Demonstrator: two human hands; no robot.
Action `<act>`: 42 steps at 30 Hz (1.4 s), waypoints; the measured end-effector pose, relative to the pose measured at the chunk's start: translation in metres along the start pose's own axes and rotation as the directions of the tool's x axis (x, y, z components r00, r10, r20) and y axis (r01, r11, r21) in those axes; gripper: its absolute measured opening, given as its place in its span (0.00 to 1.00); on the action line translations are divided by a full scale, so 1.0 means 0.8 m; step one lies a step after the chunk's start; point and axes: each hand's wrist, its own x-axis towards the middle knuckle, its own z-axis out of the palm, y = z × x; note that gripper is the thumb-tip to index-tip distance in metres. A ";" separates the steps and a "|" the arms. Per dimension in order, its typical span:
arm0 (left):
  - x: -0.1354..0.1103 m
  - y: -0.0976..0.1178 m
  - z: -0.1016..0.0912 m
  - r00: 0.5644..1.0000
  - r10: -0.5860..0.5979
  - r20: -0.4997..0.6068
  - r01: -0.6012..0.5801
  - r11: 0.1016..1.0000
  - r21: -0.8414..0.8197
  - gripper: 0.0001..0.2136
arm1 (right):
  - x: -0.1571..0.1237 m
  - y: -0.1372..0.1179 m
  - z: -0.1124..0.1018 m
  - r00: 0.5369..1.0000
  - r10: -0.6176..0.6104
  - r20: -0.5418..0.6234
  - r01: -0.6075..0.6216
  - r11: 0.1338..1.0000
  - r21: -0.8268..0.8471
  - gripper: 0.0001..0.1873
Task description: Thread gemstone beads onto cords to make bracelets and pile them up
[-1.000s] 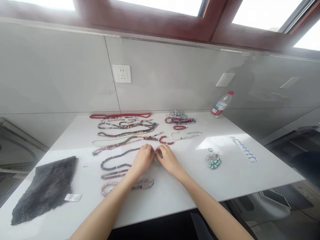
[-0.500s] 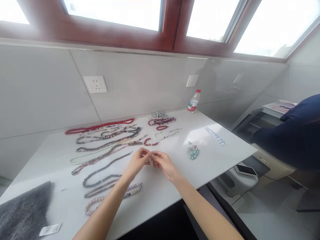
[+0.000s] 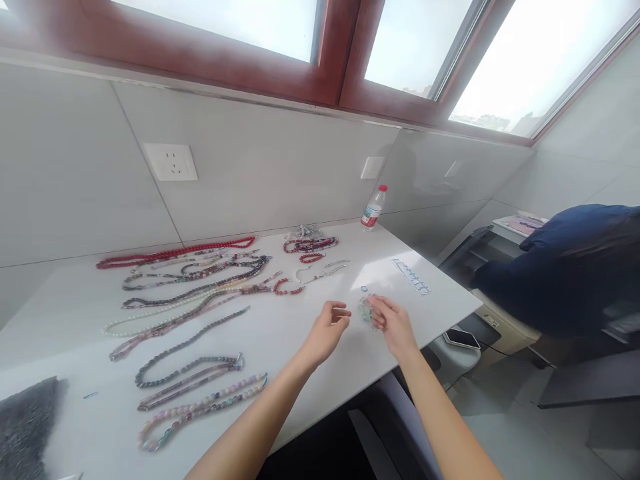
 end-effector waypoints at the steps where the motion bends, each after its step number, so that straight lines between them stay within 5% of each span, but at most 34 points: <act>1: -0.005 0.001 -0.001 0.999 -0.001 0.037 0.000 1.000 0.010 0.13 | 0.007 -0.003 -0.012 0.999 -0.009 -0.037 0.009 1.000 -0.001 0.14; 5: -0.033 0.005 -0.020 0.980 0.008 0.198 -0.023 0.997 0.075 0.10 | 0.031 -0.012 -0.052 0.991 -0.026 -0.132 0.019 0.999 -0.050 0.13; 10: -0.065 0.002 -0.048 0.949 -0.029 0.314 -0.045 0.973 0.225 0.13 | 0.053 -0.015 -0.073 0.996 0.033 -0.088 -0.051 0.976 -0.211 0.13; 17: -0.088 -0.010 -0.065 0.946 -0.083 0.314 -0.063 0.901 0.428 0.13 | 0.087 -0.014 -0.094 0.995 -0.021 -0.093 -0.032 0.850 -0.526 0.07; 26: -0.089 -0.006 -0.074 0.964 -0.042 0.261 -0.071 0.911 0.407 0.14 | 0.113 -0.005 -0.116 0.963 -0.223 -0.152 0.027 0.638 -0.769 0.04; 37: -0.088 0.001 -0.085 0.980 -0.049 0.191 -0.033 0.914 0.404 0.14 | 0.098 0.013 -0.115 0.971 -0.146 -0.189 -0.049 0.654 -0.755 0.09; 42: -0.091 -0.002 -0.089 0.989 -0.041 0.145 -0.023 0.911 0.412 0.14 | 0.099 0.010 -0.115 0.960 -0.192 -0.205 -0.056 0.586 -0.808 0.10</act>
